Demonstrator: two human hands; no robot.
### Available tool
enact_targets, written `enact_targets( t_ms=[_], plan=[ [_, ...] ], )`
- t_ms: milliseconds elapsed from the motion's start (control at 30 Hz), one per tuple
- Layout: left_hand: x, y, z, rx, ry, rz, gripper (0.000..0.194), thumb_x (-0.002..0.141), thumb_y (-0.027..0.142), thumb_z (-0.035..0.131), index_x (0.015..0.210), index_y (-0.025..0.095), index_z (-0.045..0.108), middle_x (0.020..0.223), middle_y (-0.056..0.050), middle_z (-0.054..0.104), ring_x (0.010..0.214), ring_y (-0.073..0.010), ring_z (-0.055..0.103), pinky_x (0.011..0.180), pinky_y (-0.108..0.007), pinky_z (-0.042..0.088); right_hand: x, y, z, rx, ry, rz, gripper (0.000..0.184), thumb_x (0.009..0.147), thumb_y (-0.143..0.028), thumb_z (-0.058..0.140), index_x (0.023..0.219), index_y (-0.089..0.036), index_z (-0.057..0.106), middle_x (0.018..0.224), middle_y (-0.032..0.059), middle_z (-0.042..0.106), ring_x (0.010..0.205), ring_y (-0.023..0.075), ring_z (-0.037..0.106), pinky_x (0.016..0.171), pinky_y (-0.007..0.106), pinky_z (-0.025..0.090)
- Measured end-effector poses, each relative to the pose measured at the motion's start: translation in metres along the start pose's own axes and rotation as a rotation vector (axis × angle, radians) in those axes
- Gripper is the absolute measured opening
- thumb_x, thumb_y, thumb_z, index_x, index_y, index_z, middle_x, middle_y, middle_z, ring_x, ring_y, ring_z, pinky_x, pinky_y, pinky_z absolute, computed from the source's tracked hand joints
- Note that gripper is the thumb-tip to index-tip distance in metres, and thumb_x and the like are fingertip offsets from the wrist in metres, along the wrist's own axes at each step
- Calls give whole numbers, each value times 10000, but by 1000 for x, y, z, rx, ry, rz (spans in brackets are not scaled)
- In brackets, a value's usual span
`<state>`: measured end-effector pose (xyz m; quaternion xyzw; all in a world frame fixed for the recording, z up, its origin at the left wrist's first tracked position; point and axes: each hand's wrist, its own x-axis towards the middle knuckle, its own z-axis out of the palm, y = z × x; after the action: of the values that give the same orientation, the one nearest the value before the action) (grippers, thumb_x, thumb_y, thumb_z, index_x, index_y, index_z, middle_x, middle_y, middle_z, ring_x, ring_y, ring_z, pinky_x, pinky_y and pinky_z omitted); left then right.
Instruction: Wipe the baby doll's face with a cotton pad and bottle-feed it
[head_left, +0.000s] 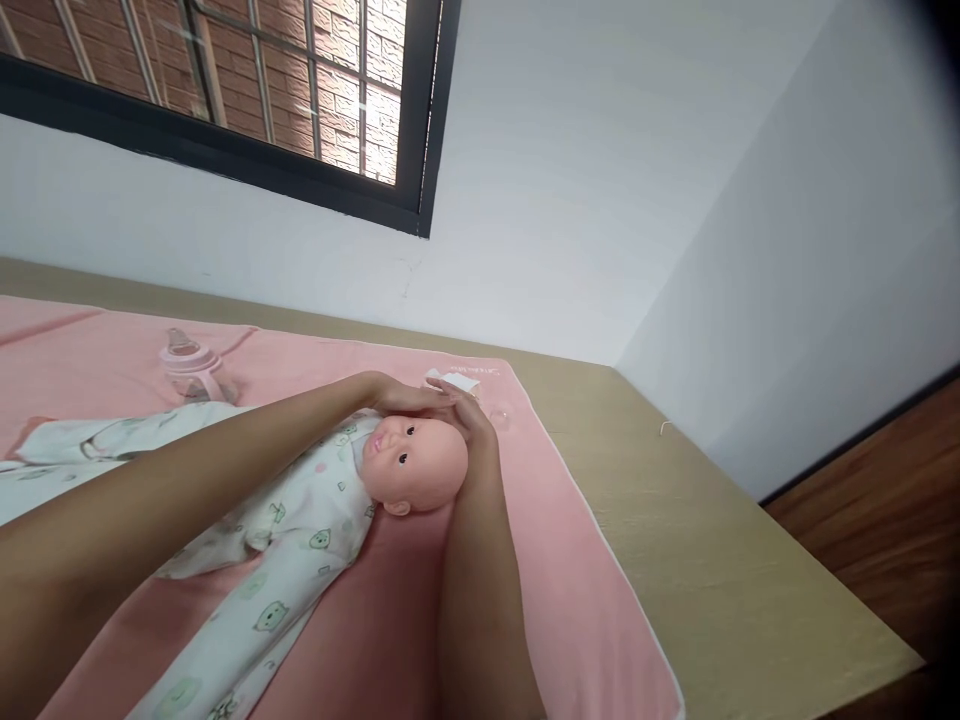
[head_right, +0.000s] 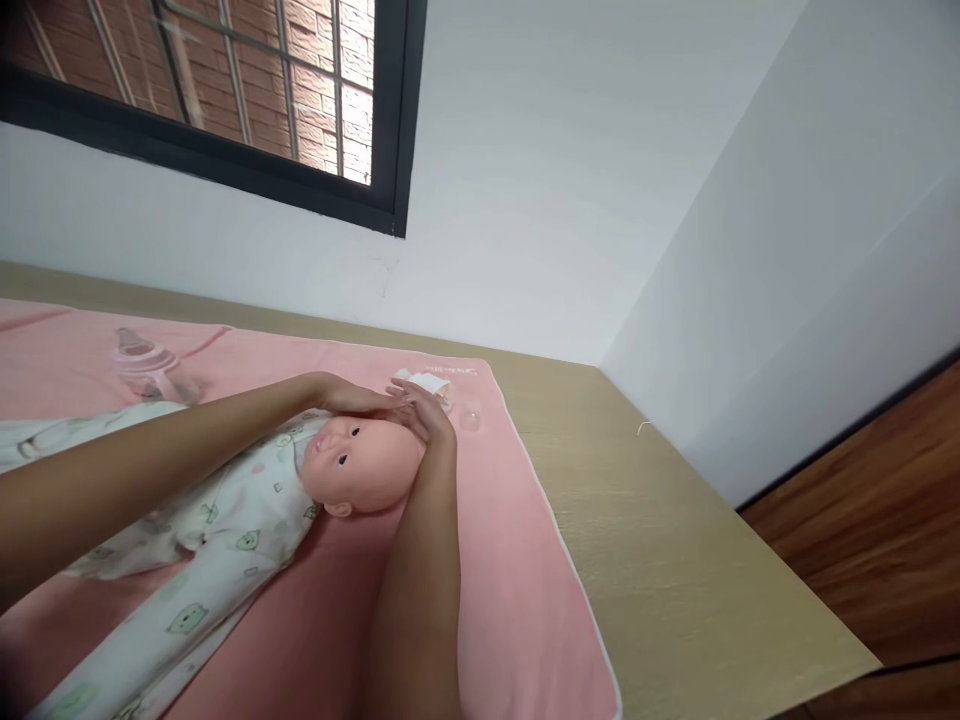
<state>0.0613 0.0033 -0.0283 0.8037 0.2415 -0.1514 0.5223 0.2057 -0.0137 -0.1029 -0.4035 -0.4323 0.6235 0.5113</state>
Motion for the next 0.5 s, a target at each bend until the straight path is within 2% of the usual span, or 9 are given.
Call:
enact_targets(
  t_ms=[133, 300, 400, 500],
  plan=[
    [2, 6, 4, -12, -43, -31, 738, 912, 713, 263, 1320, 196, 595, 1237, -89, 660, 1240, -273, 522, 1054, -362, 401, 2, -8, -30, 21, 31, 29, 203, 891, -297, 549, 1010, -163, 644, 954, 53, 690, 847, 142, 680, 885, 331, 566],
    [8, 5, 4, -35, -75, -180, 799, 837, 787, 335, 1232, 174, 661, 1164, -134, 691, 1183, -302, 573, 982, -345, 462, -10, -20, -41, -170, 172, 160, 187, 918, -293, 538, 927, -122, 613, 810, 46, 630, 703, 135, 677, 734, 294, 604],
    [13, 2, 3, 3, -32, -201, 831, 813, 805, 351, 1248, 163, 649, 1149, -156, 692, 1136, -314, 600, 943, -349, 479, -9, -23, -42, -207, 237, 187, 201, 926, -300, 535, 885, -117, 608, 819, 55, 619, 674, 119, 669, 698, 260, 601],
    [10, 2, -2, 132, 80, -244, 858, 823, 800, 335, 1349, 165, 572, 1204, -185, 659, 1095, -333, 614, 941, -395, 470, -7, -20, -41, -184, 248, 179, 202, 929, -289, 527, 882, -115, 619, 853, 67, 635, 698, 119, 673, 706, 245, 593]
  ],
)
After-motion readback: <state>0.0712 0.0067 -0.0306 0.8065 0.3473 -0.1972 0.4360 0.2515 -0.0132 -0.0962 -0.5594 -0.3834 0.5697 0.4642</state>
